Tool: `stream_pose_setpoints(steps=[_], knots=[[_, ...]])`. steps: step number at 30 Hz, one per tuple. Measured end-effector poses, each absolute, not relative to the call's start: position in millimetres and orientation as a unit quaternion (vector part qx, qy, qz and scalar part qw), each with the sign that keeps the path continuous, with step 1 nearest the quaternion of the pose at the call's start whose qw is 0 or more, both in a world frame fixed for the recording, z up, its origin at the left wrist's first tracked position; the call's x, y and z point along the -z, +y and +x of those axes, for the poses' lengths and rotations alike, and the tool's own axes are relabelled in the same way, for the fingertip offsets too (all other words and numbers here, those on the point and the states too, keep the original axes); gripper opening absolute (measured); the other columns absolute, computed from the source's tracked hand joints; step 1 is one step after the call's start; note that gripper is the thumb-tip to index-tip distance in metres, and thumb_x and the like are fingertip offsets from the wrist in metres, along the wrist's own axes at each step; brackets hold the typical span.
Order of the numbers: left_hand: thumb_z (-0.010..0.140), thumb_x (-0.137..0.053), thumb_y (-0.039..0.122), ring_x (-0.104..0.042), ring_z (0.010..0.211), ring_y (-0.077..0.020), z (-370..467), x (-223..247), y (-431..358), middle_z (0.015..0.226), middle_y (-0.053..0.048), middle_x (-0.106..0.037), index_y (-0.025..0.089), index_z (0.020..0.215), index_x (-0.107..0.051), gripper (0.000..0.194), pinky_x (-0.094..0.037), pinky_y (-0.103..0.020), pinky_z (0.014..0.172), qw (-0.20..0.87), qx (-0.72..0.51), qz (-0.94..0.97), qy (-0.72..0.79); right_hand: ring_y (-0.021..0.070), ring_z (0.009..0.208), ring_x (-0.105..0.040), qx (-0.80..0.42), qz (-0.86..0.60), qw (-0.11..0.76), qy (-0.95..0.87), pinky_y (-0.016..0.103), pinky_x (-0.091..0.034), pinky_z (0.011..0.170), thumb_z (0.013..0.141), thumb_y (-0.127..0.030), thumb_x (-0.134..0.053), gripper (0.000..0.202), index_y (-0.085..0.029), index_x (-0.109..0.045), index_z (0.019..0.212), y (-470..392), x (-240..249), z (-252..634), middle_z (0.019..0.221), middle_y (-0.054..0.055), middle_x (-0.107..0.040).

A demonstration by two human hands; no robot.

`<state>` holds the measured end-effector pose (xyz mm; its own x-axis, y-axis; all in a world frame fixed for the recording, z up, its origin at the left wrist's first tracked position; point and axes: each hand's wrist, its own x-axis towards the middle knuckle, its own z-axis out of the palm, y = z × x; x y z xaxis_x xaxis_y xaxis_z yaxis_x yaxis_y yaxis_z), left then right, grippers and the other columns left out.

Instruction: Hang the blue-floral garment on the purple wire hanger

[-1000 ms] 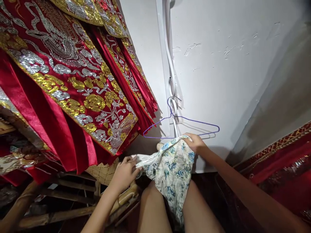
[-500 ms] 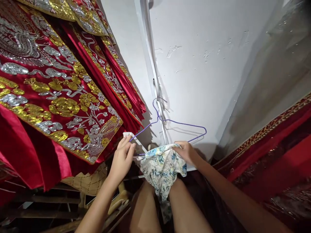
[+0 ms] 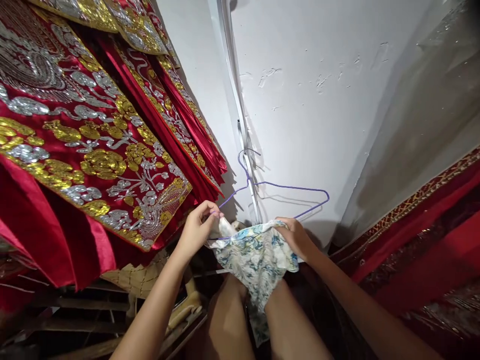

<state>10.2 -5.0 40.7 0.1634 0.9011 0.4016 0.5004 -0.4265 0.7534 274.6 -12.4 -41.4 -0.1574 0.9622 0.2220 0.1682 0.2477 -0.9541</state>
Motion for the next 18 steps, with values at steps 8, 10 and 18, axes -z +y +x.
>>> stream_pose_setpoints(steps=[8,10,18], knots=[[0.094,-0.053,0.034,-0.066,0.082,-0.019,-3,-49,-15,0.087,-0.004,-0.072,0.019,0.115,-0.069,0.03,-0.049,-0.029,0.076,0.168,-0.399,0.746,0.507,0.0169,0.048,-0.044,-0.368,-0.459,0.547,-0.596,0.028,-0.037,0.051,0.076,-0.02,-0.048,0.061,-0.024,-0.054,0.137,-24,28,288,0.057,-0.005,-0.055],[0.095,-0.054,0.035,-0.067,0.087,-0.0204,-8,-55,-13,0.092,-0.006,-0.073,0.018,0.113,-0.07,0.03,-0.05,-0.03,0.08,0.165,-0.389,0.756,0.499,0.0149,0.043,-0.042,-0.346,-0.473,0.58,-0.566,0.027,-0.037,0.047,0.074,-0.021,-0.052,0.078,-0.027,-0.038,0.15,-16,22,304,0.062,-0.006,-0.061],[0.094,-0.05,0.036,-0.056,0.111,-0.026,-8,-54,2,0.108,-0.011,-0.059,0.018,0.095,-0.069,0.026,-0.047,-0.041,0.099,0.059,-0.358,0.795,0.487,0.022,0.073,-0.062,-0.298,-0.531,0.492,-0.623,0.029,-0.048,0.064,0.068,-0.025,-0.059,0.033,-0.015,-0.074,0.096,37,-9,368,0.075,0.006,-0.069]])
